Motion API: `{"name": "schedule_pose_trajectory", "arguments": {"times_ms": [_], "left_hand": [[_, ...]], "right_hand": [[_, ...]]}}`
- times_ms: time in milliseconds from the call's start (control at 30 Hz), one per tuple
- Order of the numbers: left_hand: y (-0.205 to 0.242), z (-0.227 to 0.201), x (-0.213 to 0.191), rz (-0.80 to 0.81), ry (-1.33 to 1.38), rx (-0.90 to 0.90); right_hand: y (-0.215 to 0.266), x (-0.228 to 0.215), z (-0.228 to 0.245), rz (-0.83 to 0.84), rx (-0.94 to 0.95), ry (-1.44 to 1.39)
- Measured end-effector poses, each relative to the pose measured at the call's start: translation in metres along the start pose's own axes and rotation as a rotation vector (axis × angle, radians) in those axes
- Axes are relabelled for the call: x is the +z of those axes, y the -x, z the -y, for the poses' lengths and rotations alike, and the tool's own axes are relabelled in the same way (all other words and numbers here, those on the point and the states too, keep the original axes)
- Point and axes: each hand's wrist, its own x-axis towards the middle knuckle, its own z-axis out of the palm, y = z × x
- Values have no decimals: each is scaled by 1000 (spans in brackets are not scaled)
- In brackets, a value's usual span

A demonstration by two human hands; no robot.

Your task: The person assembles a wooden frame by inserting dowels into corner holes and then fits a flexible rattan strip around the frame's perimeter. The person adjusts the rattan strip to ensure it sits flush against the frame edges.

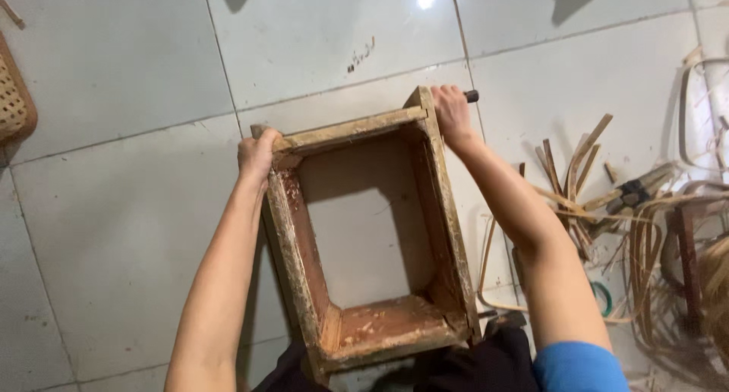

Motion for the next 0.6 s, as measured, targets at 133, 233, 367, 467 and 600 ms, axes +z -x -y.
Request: {"name": "schedule_pose_trajectory", "arguments": {"times_ms": [133,233,367,467,600], "left_hand": [[-2,6,-2,119,166,-118],[2,2,-4,189,220,-140],[5,-10,-11,199,160,-56],[20,-15,-13,279,189,-137],[76,15,-46,566,246,-58]], "right_hand": [[-19,-17,-7,522,69,-188],[-43,-41,-9,708,-57,-434],[-52,-43,-8,639,-61,-400],[-1,-39,-26,535,238,-295],[121,-74,-75,127,248,-129]]}}
